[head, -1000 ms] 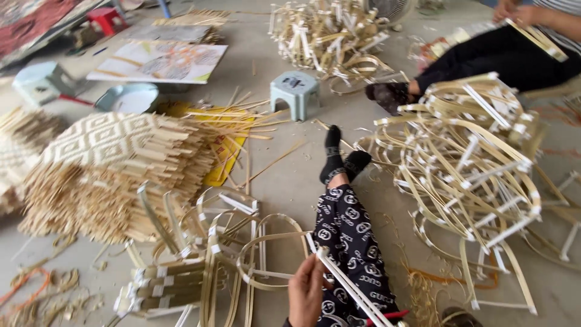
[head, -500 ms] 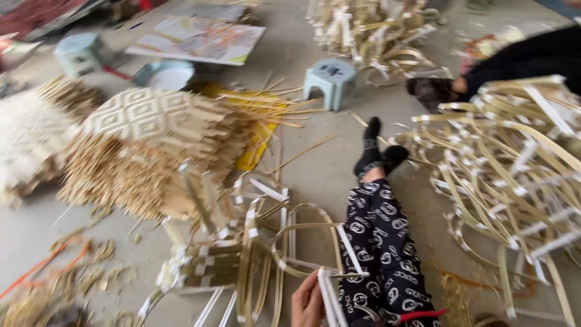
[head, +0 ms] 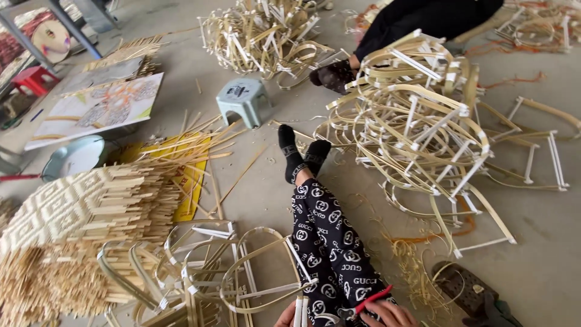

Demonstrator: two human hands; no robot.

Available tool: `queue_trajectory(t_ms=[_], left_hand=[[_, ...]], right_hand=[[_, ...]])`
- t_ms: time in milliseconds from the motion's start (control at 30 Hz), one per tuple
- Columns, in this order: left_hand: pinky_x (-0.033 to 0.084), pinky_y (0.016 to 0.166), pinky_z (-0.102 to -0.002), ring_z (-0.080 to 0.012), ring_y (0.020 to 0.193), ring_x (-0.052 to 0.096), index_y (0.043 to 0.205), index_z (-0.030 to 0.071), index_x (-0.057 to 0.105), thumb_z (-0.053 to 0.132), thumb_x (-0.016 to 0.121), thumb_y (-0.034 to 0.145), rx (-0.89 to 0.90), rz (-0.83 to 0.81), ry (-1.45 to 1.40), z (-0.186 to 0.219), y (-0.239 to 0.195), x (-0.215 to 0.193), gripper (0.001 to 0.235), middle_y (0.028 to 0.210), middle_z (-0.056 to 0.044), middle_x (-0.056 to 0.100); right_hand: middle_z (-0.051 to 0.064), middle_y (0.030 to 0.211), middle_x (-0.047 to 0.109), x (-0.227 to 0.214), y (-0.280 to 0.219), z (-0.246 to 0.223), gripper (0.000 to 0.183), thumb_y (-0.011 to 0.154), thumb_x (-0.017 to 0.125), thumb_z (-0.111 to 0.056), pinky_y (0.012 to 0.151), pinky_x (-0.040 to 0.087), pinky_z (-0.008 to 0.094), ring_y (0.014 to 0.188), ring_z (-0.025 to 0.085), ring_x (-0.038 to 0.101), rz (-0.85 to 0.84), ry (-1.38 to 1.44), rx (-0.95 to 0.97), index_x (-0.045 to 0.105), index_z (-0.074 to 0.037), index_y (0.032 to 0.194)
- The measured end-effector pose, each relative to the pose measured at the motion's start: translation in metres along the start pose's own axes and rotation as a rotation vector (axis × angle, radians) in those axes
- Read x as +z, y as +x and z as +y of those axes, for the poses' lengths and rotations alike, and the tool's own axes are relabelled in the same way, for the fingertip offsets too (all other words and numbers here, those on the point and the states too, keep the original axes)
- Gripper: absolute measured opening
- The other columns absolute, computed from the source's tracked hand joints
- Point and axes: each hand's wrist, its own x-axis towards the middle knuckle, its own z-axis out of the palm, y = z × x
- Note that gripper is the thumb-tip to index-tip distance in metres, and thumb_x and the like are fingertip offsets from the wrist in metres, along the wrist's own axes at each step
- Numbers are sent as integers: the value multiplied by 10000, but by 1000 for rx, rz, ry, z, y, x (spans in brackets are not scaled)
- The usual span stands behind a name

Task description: Assembling bamboo strips into frames using clippers and ties.

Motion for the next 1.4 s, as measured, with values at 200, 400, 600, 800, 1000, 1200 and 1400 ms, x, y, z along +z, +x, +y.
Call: queue_trajectory(t_ms=[200,400,600,800,1000,1200,1400], left_hand=[[489,476,-261,-148,536,627,1273,-52,698,33,626,934,13,72,547,67,-98,188,357,744,-144,727],[478,600,-209,-62,676,581,1370,5,612,99,478,1070,-98,-158,541,110,-147,316,341,860,-26,680],[488,700,-187,-21,783,564,1348,-23,632,92,498,1104,9,-197,722,115,-161,309,301,931,31,664],[478,718,-180,-14,794,548,1347,-7,628,124,474,1127,-32,-274,761,122,-165,311,299,929,42,654],[467,727,-188,-15,804,508,1376,-12,624,120,475,1146,-15,-326,775,109,-164,309,304,930,46,606],[451,611,-221,-66,703,511,1417,-14,588,81,504,1094,230,66,708,129,-129,226,346,875,7,624],[424,698,-206,-59,798,477,1579,18,483,110,542,1092,345,60,857,195,-185,325,499,952,2,568]], right_hand=[[205,1462,382,-89,87,-24,796,881,578,-557,1152,154,664,1359,413,328,-113,219,-150,427,6,1424],[111,1408,440,-167,172,-35,786,696,778,-255,1184,170,612,1379,314,318,-845,172,-15,462,-86,1396],[98,1112,645,-185,156,8,690,668,806,-177,924,487,435,1053,262,629,-625,651,401,507,-108,1286],[102,959,687,-242,177,21,499,831,758,-163,661,558,326,775,208,710,-415,618,570,504,-41,1243],[77,1004,672,-209,154,6,556,827,676,-109,695,544,313,829,186,667,-469,647,272,516,-27,1353],[98,1082,674,-201,163,-2,587,871,735,-147,779,597,351,937,182,694,-724,1264,681,521,-45,1408],[79,1164,681,-186,172,-10,465,912,714,-120,925,552,334,1059,173,669,-508,1616,816,549,26,1321]])
